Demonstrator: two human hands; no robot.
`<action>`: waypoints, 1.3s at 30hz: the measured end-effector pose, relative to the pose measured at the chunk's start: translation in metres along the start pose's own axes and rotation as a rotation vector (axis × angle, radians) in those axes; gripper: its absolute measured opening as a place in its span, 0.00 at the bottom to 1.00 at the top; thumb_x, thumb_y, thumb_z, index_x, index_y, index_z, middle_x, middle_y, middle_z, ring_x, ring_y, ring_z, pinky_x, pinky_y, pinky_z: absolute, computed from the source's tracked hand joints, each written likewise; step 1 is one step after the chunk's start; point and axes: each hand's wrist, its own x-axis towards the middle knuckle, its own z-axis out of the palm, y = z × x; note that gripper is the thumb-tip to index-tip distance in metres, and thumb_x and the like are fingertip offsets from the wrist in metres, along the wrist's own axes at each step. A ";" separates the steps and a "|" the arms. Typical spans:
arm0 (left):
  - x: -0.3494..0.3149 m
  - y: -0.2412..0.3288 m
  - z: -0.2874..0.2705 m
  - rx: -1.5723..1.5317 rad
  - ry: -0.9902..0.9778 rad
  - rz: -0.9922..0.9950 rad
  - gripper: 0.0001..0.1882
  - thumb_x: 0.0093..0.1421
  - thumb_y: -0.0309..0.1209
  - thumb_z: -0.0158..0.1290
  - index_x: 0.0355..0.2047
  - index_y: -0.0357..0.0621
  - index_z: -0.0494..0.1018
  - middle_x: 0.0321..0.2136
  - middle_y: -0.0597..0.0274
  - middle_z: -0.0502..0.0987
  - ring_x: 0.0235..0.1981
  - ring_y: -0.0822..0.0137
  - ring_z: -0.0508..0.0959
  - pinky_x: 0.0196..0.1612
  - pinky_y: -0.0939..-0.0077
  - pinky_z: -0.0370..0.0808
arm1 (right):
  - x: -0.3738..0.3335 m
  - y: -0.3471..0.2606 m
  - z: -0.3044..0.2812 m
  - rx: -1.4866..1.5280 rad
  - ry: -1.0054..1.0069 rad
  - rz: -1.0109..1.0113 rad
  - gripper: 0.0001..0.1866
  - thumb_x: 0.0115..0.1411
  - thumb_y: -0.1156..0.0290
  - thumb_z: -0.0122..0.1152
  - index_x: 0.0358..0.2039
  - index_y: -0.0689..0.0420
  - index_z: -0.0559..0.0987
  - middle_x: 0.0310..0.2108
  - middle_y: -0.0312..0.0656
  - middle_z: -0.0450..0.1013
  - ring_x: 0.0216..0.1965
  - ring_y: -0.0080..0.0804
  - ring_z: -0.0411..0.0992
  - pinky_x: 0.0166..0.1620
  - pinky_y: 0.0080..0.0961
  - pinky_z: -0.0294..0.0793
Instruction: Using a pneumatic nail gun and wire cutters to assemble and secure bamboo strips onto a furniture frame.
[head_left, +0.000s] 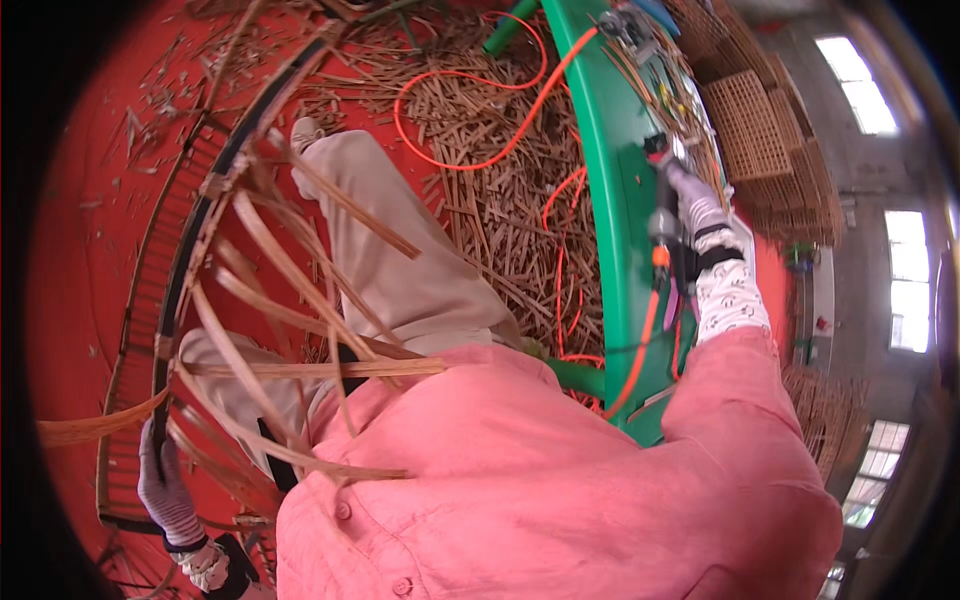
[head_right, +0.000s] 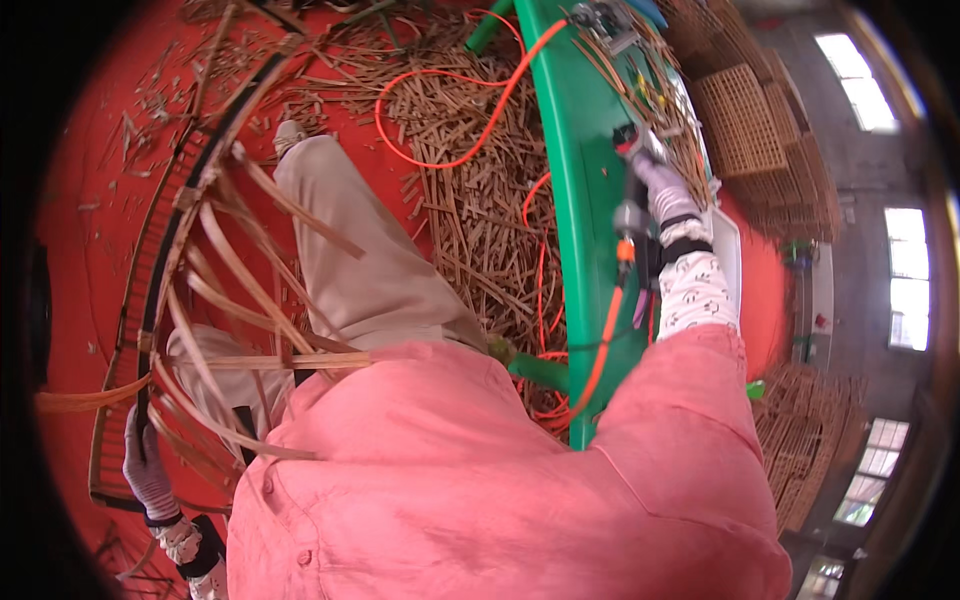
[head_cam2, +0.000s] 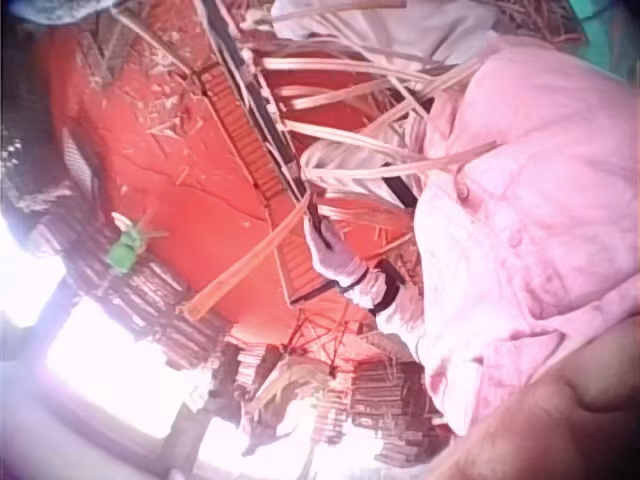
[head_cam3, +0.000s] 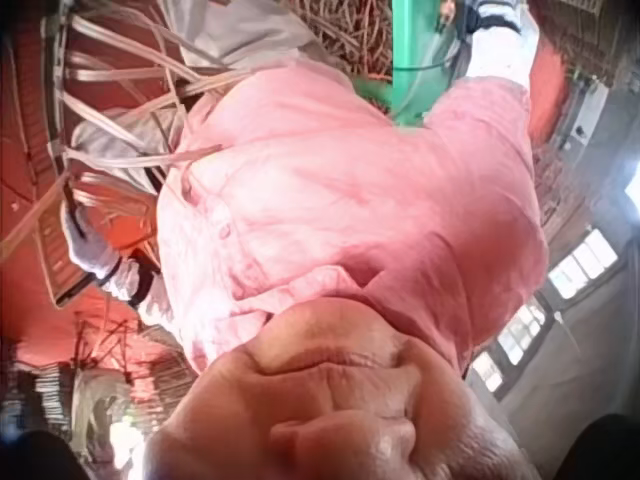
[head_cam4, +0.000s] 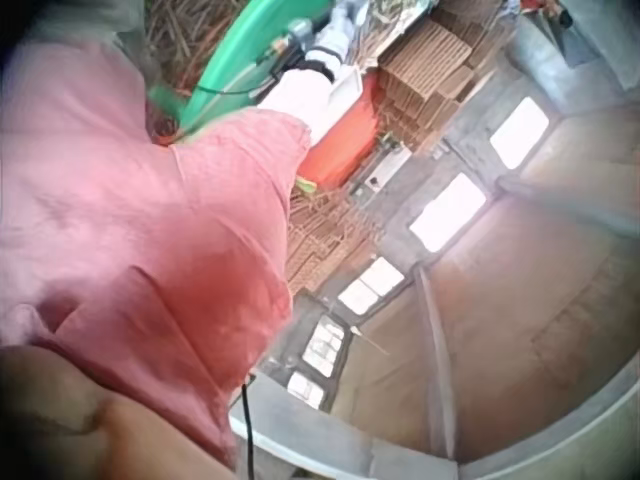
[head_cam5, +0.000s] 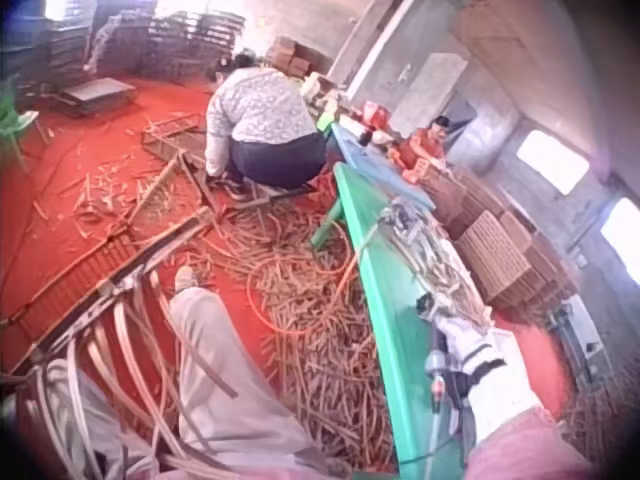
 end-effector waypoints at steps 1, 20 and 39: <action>0.003 -0.005 -0.004 -0.005 0.008 -0.027 0.17 0.60 0.25 0.45 0.50 0.34 0.65 0.43 0.55 0.73 0.43 0.70 0.72 0.48 0.76 0.67 | 0.001 0.002 -0.015 0.192 -0.021 0.127 0.29 0.49 0.46 0.58 0.39 0.60 0.72 0.32 0.43 0.72 0.35 0.34 0.71 0.34 0.32 0.71; 0.023 0.082 -0.005 -0.253 -0.088 -0.101 0.11 0.54 0.28 0.52 0.37 0.35 0.72 0.24 0.61 0.73 0.27 0.74 0.71 0.32 0.81 0.68 | -0.139 0.140 -0.064 -0.060 -0.168 0.188 0.32 0.44 0.76 0.58 0.51 0.65 0.58 0.25 0.42 0.67 0.23 0.29 0.68 0.24 0.24 0.69; 0.061 0.102 0.021 0.165 -0.152 -0.013 0.10 0.55 0.36 0.50 0.34 0.45 0.73 0.30 0.55 0.74 0.32 0.53 0.75 0.33 0.65 0.71 | -0.120 -0.262 0.195 0.284 -1.315 -0.125 0.26 0.48 0.72 0.54 0.49 0.62 0.62 0.34 0.39 0.68 0.32 0.27 0.70 0.29 0.18 0.73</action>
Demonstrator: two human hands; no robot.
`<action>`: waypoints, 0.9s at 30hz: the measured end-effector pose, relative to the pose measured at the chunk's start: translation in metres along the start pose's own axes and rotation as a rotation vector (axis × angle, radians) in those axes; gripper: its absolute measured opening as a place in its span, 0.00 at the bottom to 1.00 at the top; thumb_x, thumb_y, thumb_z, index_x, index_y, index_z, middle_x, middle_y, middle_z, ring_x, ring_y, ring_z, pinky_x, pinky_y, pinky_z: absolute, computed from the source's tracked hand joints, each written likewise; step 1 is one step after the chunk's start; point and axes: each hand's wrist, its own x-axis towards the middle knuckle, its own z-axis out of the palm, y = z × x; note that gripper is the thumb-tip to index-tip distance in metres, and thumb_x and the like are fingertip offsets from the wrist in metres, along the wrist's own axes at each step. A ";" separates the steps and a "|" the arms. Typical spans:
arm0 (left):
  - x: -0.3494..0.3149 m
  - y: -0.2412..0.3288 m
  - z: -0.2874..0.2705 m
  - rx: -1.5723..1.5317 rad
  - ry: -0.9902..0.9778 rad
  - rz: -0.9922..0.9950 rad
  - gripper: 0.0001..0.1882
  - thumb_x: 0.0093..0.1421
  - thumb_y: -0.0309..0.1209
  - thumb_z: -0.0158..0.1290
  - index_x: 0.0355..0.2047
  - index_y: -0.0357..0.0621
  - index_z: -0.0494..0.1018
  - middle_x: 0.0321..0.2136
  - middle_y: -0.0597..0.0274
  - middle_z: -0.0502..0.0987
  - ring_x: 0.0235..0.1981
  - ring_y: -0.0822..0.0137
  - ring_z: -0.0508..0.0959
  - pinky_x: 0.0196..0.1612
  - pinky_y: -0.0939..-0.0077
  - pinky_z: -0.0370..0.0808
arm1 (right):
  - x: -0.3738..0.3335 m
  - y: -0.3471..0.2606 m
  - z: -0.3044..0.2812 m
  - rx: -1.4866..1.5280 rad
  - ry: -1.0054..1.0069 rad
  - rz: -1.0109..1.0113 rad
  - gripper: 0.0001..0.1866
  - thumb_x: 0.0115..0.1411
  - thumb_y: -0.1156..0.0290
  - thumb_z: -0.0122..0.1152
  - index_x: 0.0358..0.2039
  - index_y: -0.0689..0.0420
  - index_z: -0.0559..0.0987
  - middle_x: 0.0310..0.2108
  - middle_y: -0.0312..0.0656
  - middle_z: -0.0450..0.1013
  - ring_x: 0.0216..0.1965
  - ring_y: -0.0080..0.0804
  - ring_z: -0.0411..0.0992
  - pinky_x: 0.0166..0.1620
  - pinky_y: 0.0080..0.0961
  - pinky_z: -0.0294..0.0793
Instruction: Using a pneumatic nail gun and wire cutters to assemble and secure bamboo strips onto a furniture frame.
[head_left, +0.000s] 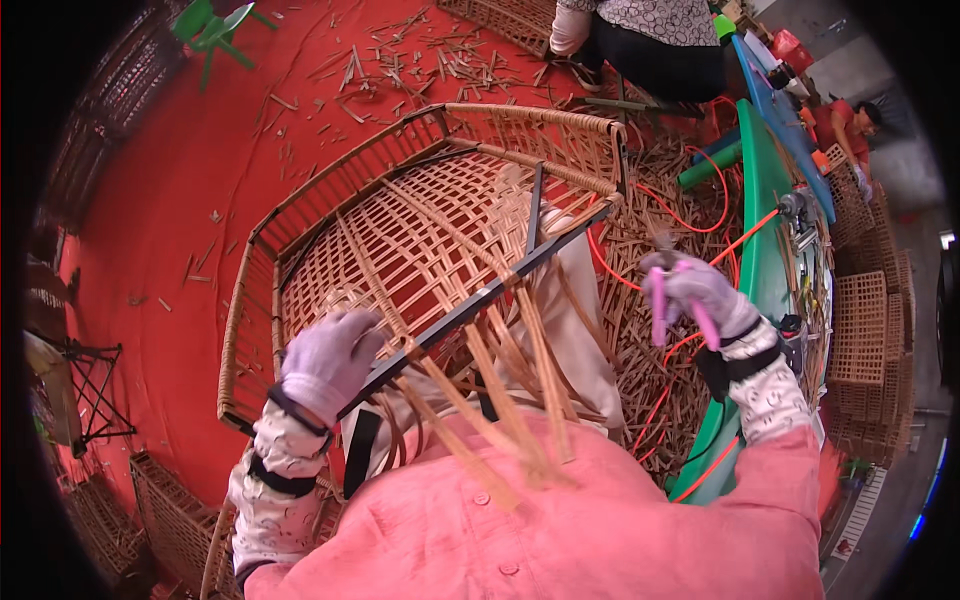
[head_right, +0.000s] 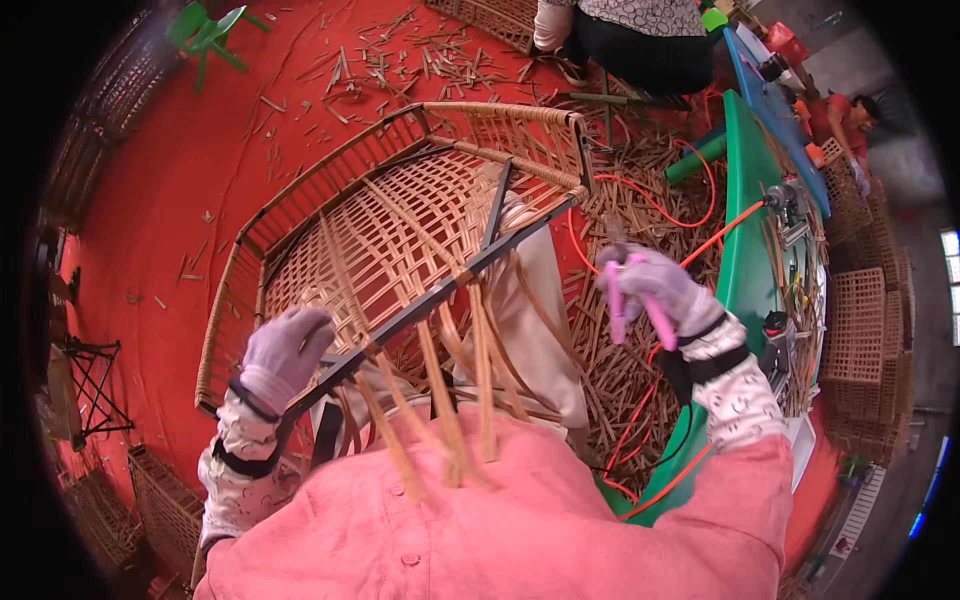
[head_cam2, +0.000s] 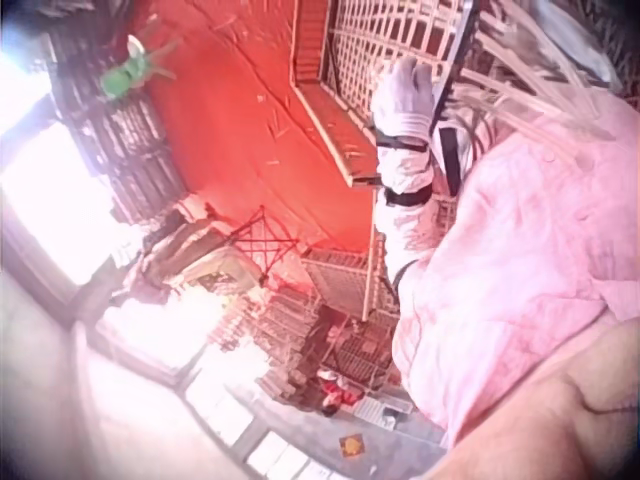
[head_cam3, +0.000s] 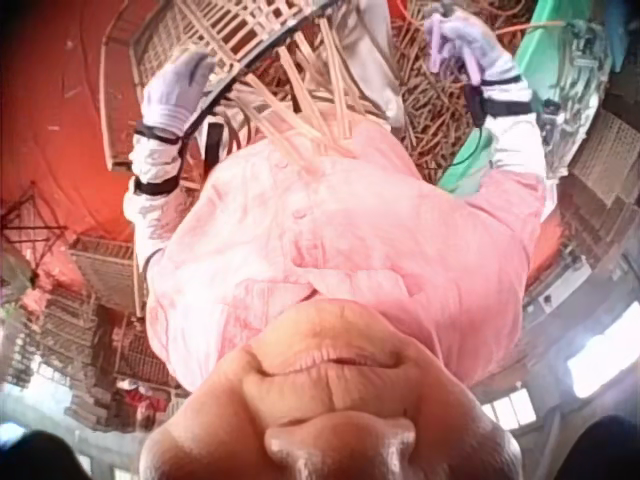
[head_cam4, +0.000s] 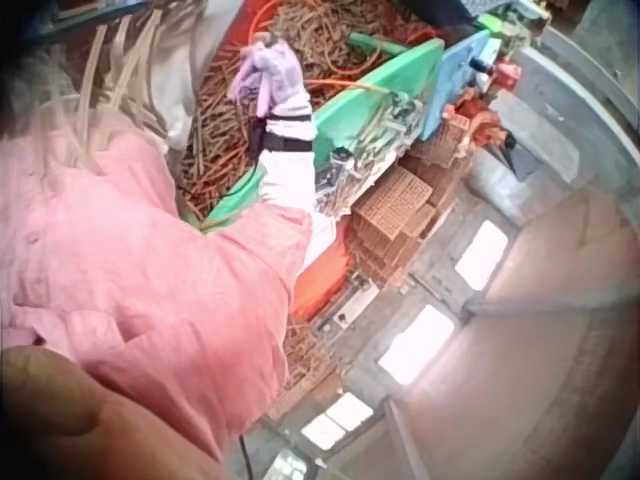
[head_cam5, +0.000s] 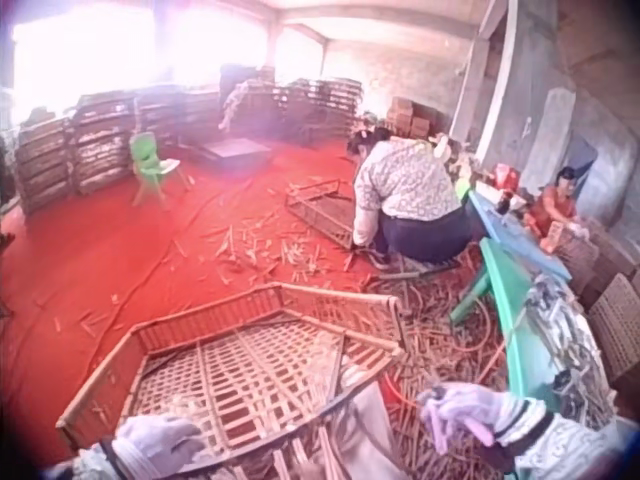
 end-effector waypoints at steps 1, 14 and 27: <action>0.018 0.014 0.001 -0.049 0.018 0.070 0.11 0.53 0.36 0.51 0.34 0.44 0.73 0.31 0.54 0.74 0.32 0.53 0.75 0.33 0.66 0.71 | 0.018 0.007 -0.003 -0.053 -0.040 0.024 0.25 0.48 0.71 0.55 0.48 0.62 0.63 0.34 0.40 0.69 0.31 0.26 0.71 0.28 0.17 0.74; 0.175 0.098 0.125 -0.363 -0.092 0.289 0.13 0.52 0.32 0.52 0.38 0.43 0.71 0.32 0.52 0.74 0.33 0.51 0.75 0.36 0.65 0.72 | 0.091 0.021 0.007 -0.008 -0.380 0.333 0.15 0.47 0.66 0.57 0.35 0.59 0.70 0.23 0.36 0.71 0.21 0.21 0.71 0.24 0.14 0.71; 0.173 0.096 0.125 -0.386 0.053 0.438 0.05 0.51 0.28 0.53 0.28 0.41 0.73 0.26 0.55 0.74 0.28 0.54 0.75 0.30 0.67 0.72 | 0.104 0.017 0.024 -0.112 -0.184 0.256 0.13 0.49 0.62 0.56 0.21 0.60 0.73 0.17 0.37 0.69 0.14 0.23 0.66 0.18 0.17 0.65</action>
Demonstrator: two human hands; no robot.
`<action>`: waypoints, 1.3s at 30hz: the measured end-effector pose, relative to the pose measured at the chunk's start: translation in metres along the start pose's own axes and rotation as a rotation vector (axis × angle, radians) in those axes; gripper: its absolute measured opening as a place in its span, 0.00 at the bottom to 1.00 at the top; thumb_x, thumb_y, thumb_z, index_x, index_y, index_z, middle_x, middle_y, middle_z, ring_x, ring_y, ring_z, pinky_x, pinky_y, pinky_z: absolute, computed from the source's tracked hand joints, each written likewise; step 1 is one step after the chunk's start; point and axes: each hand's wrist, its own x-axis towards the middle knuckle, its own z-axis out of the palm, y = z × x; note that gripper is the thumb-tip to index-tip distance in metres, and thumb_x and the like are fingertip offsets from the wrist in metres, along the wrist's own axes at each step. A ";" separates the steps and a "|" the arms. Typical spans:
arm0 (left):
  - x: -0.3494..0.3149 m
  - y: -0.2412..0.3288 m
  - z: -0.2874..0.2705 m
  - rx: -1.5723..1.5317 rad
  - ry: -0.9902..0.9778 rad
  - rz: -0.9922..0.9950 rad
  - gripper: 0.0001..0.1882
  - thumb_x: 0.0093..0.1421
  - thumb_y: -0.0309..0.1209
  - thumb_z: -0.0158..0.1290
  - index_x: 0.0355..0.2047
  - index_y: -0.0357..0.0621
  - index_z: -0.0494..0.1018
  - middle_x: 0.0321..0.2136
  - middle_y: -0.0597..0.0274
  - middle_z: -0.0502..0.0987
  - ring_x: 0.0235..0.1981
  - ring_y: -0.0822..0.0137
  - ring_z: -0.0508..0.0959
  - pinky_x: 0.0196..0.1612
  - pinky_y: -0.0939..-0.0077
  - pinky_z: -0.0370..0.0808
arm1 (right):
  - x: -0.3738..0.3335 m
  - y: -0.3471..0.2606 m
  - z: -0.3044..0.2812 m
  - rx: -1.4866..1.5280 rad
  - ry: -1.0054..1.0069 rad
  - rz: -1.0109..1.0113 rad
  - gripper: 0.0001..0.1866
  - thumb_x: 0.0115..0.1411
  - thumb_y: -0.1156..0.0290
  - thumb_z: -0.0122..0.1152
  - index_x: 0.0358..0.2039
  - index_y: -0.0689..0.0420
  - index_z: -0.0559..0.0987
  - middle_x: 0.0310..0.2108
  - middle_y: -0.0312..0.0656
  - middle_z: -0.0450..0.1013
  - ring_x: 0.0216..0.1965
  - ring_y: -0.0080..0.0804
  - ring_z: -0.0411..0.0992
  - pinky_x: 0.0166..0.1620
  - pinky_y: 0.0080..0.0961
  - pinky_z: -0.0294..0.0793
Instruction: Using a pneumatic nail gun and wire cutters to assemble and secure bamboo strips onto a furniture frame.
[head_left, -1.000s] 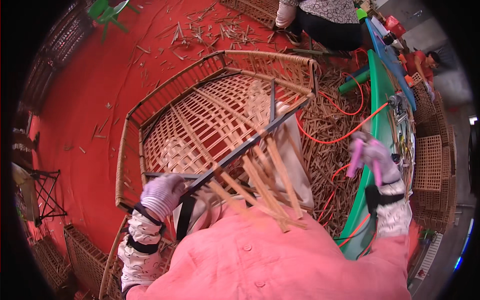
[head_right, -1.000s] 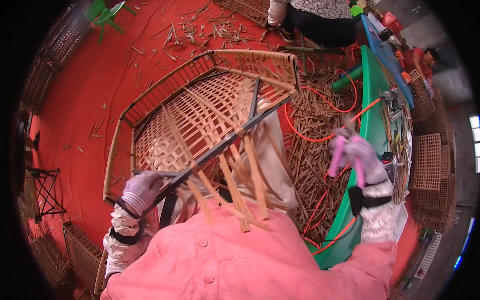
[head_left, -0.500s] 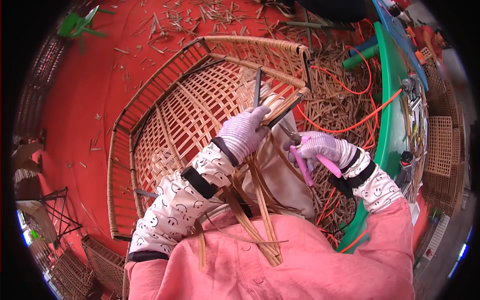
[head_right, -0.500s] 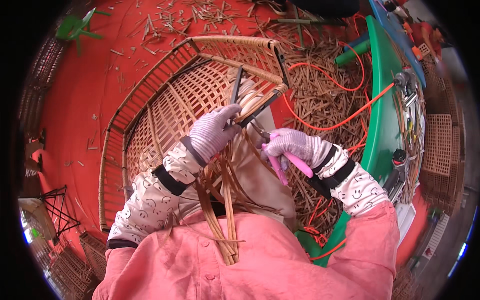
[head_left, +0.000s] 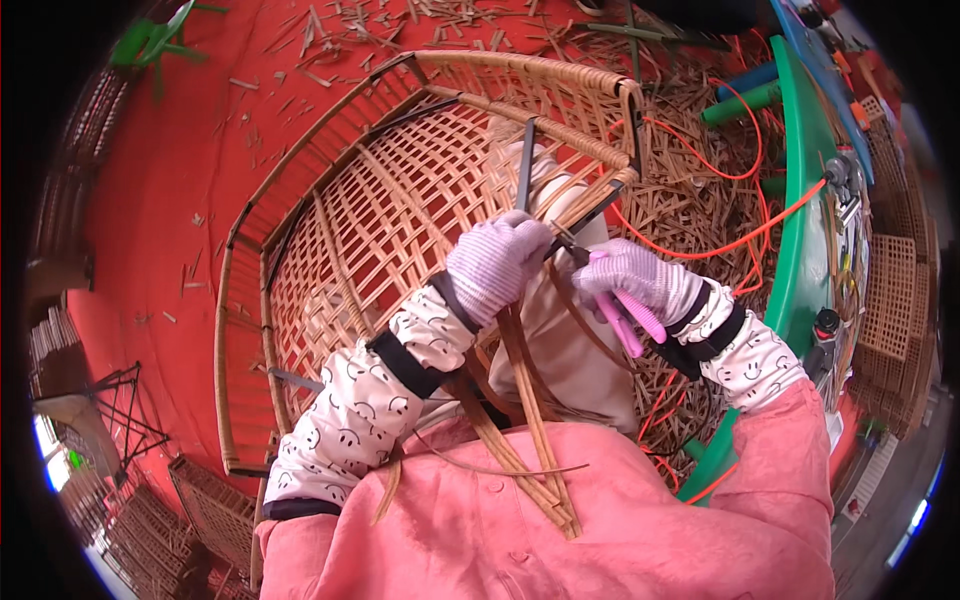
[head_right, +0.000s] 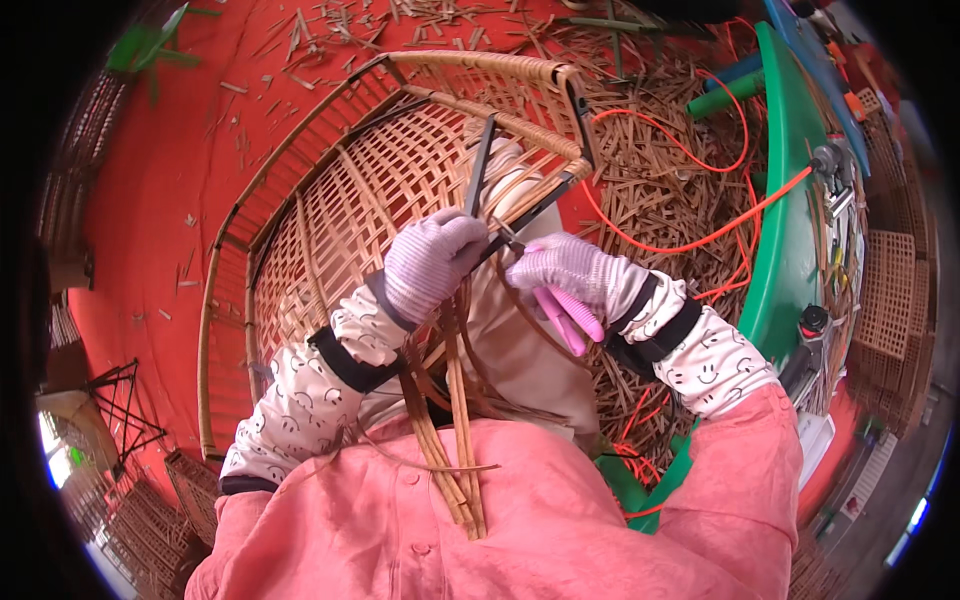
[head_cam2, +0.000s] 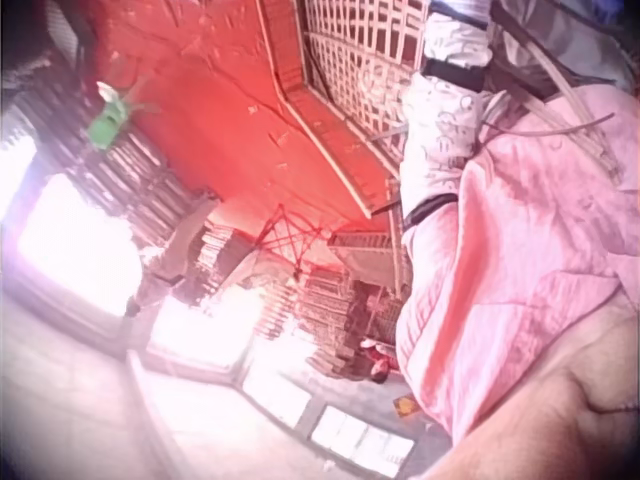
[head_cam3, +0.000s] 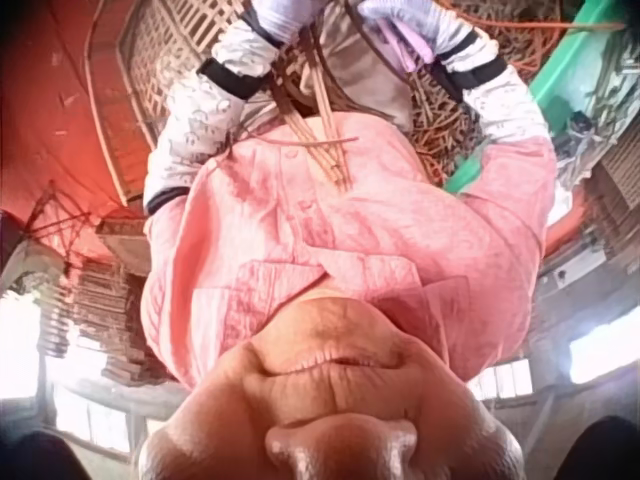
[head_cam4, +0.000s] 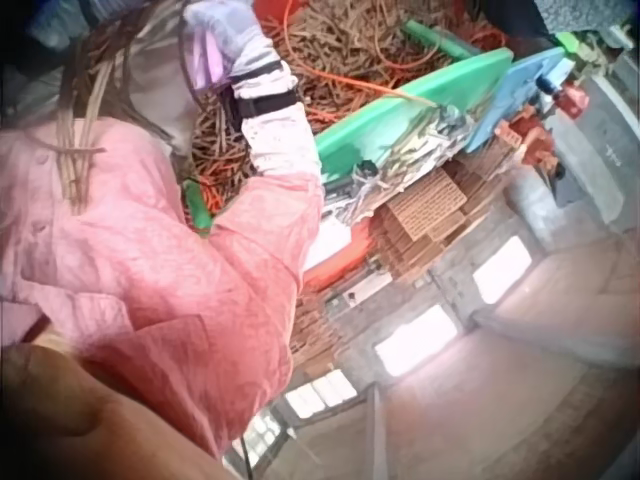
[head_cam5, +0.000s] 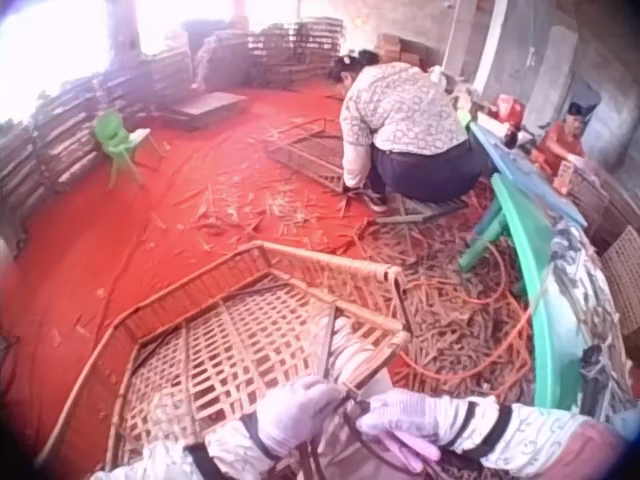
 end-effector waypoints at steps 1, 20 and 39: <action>-0.002 0.001 -0.006 -0.003 -0.014 0.018 0.05 0.51 0.28 0.53 0.28 0.41 0.73 0.26 0.55 0.73 0.28 0.53 0.75 0.30 0.67 0.72 | -0.009 -0.008 0.010 0.067 0.066 -0.060 0.11 0.49 0.64 0.56 0.21 0.59 0.72 0.16 0.37 0.68 0.15 0.23 0.66 0.18 0.18 0.65; -0.342 0.039 -0.204 0.944 -0.398 -0.583 0.17 0.46 0.36 0.53 0.39 0.51 0.72 0.40 0.70 0.74 0.56 0.64 0.64 0.64 0.49 0.35 | -0.004 -0.103 0.274 0.316 -0.752 -0.257 0.25 0.57 0.55 0.48 0.46 0.65 0.65 0.32 0.51 0.71 0.33 0.44 0.73 0.33 0.35 0.76; -0.362 0.004 -0.183 0.874 -0.202 -0.427 0.08 0.43 0.26 0.50 0.27 0.49 0.73 0.27 0.68 0.74 0.47 0.69 0.69 0.65 0.58 0.45 | 0.078 -0.002 0.361 0.087 -0.636 0.431 0.19 0.54 0.58 0.56 0.40 0.60 0.70 0.31 0.45 0.71 0.35 0.40 0.72 0.39 0.35 0.74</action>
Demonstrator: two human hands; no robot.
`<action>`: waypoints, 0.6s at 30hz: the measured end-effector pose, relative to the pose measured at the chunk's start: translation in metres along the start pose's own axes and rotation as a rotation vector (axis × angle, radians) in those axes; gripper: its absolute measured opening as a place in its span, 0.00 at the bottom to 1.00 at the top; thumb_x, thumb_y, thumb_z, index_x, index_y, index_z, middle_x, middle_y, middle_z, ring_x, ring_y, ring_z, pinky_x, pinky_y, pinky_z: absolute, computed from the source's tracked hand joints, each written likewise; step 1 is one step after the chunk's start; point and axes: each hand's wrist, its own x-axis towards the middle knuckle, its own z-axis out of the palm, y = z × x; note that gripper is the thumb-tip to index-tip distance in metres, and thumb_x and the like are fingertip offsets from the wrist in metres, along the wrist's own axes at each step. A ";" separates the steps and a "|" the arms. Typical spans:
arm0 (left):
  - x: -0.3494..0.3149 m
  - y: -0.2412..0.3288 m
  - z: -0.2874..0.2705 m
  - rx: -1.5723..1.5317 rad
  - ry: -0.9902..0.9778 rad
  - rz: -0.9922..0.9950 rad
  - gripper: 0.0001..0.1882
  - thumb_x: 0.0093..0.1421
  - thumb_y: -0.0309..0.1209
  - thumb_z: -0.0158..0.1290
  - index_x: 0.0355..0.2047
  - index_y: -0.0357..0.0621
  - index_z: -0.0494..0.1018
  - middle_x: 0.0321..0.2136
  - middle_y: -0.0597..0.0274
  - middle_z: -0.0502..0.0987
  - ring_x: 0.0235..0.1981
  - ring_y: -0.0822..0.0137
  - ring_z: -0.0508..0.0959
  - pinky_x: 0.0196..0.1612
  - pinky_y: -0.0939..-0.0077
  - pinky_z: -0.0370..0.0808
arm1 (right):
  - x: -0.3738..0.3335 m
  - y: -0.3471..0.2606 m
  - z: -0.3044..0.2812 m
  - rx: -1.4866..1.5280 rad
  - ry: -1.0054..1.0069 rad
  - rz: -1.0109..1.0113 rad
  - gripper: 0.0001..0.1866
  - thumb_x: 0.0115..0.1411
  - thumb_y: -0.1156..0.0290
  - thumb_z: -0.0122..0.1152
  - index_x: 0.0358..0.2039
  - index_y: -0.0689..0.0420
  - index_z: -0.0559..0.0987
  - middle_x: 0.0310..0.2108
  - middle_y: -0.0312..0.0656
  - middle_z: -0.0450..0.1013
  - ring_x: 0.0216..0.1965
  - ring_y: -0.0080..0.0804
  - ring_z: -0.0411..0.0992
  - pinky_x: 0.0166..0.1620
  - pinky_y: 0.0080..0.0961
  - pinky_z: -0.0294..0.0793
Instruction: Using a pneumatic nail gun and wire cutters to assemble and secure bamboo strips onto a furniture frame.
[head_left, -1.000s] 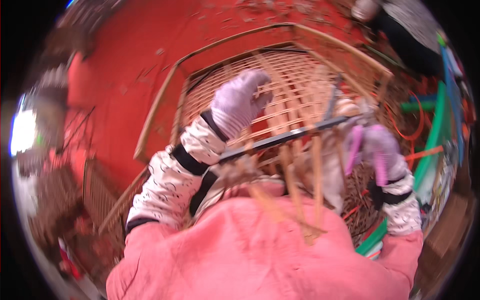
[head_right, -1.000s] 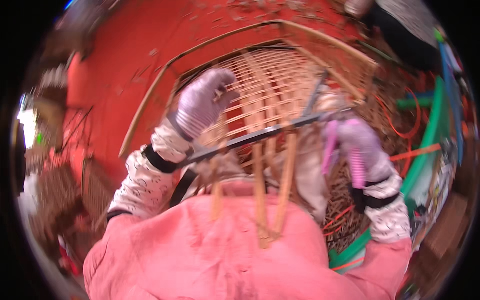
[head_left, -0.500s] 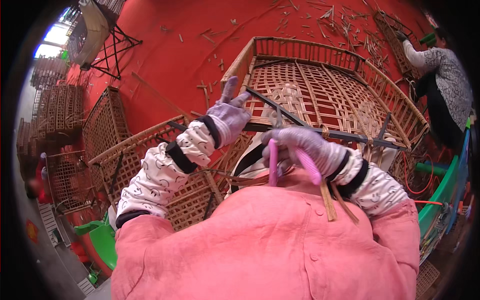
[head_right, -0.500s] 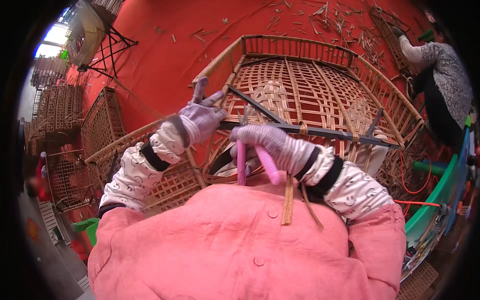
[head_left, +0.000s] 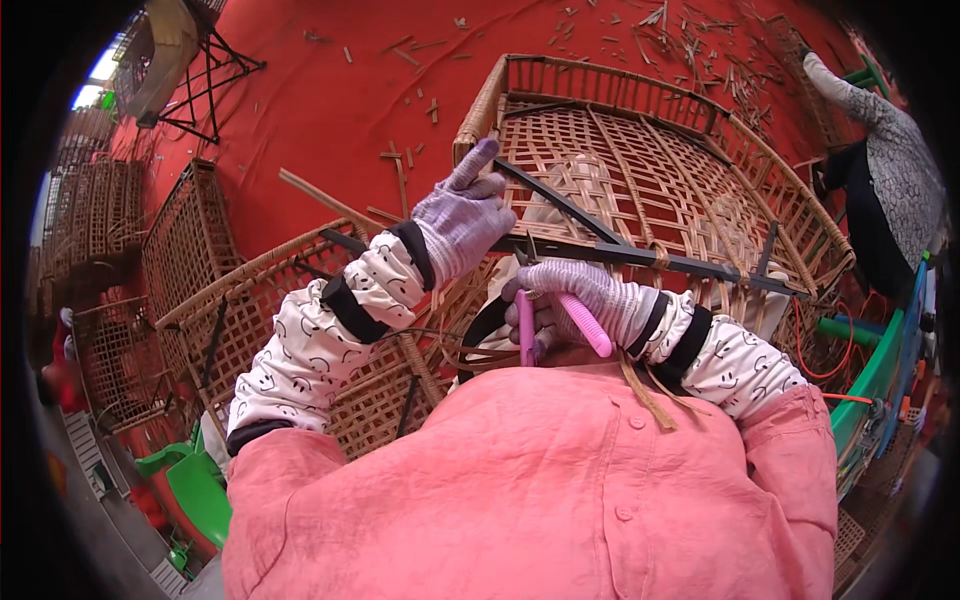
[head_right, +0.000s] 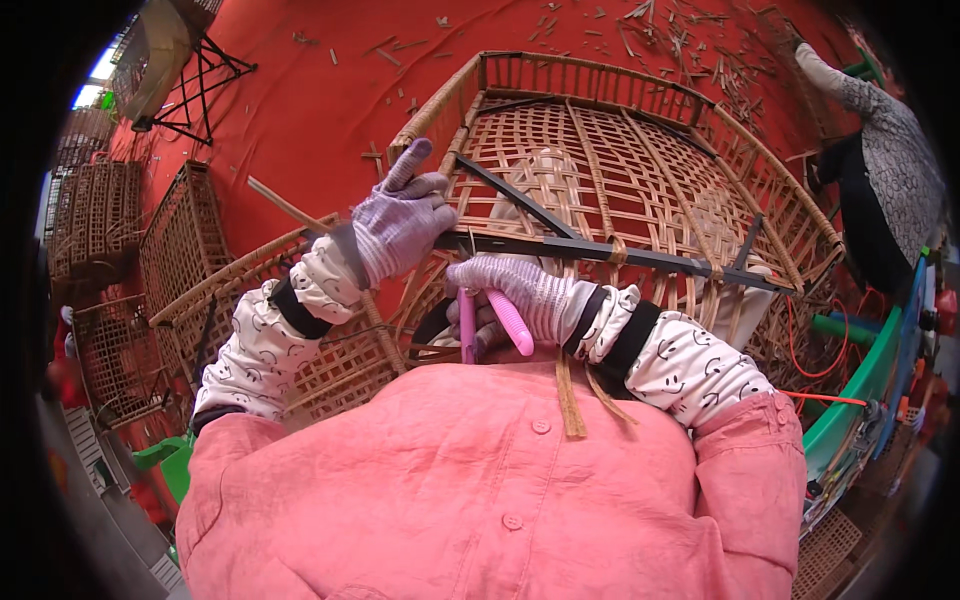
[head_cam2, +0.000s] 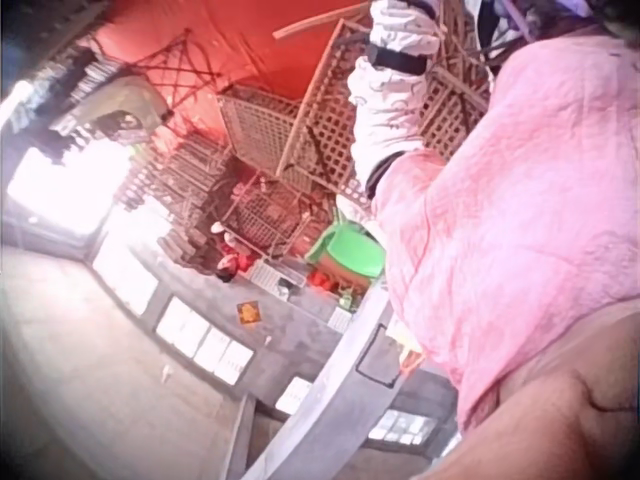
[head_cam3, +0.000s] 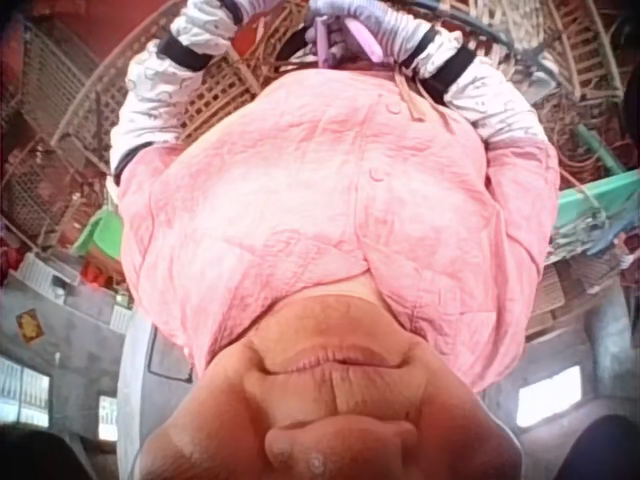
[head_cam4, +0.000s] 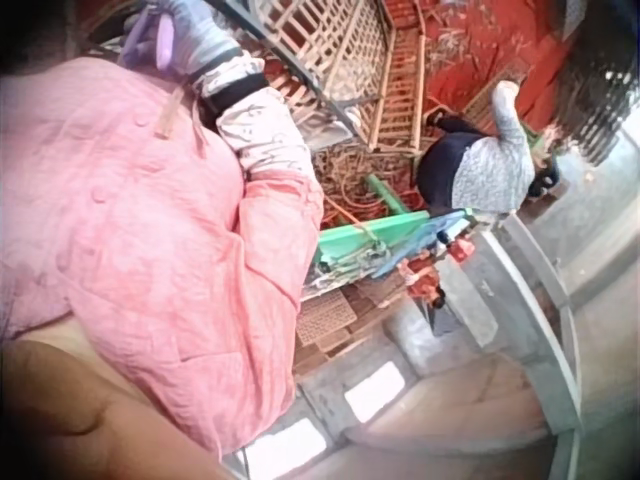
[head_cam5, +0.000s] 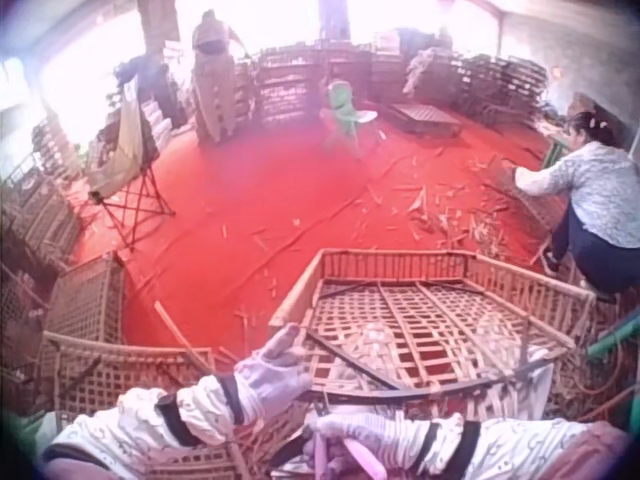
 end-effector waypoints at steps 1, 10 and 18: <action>-0.002 0.001 0.007 -0.052 0.134 -0.036 0.11 0.45 0.26 0.50 0.31 0.48 0.73 0.33 0.64 0.74 0.52 0.66 0.66 0.65 0.58 0.43 | 0.001 0.001 0.000 0.014 0.003 0.008 0.19 0.54 0.59 0.56 0.40 0.60 0.70 0.31 0.45 0.71 0.35 0.39 0.72 0.38 0.35 0.74; 0.006 0.003 0.001 -0.153 -0.182 -0.087 0.10 0.43 0.25 0.51 0.29 0.46 0.74 0.29 0.65 0.75 0.45 0.67 0.70 0.65 0.61 0.41 | -0.004 0.004 0.004 0.038 0.004 -0.069 0.18 0.52 0.58 0.59 0.36 0.57 0.70 0.28 0.44 0.71 0.29 0.36 0.73 0.31 0.33 0.77; 0.001 0.003 -0.002 0.020 0.263 0.035 0.06 0.38 0.25 0.51 0.21 0.48 0.72 0.19 0.68 0.71 0.35 0.69 0.73 0.62 0.63 0.53 | 0.002 -0.001 0.001 0.025 -0.017 -0.048 0.17 0.56 0.60 0.54 0.40 0.58 0.69 0.31 0.44 0.71 0.35 0.39 0.72 0.40 0.37 0.73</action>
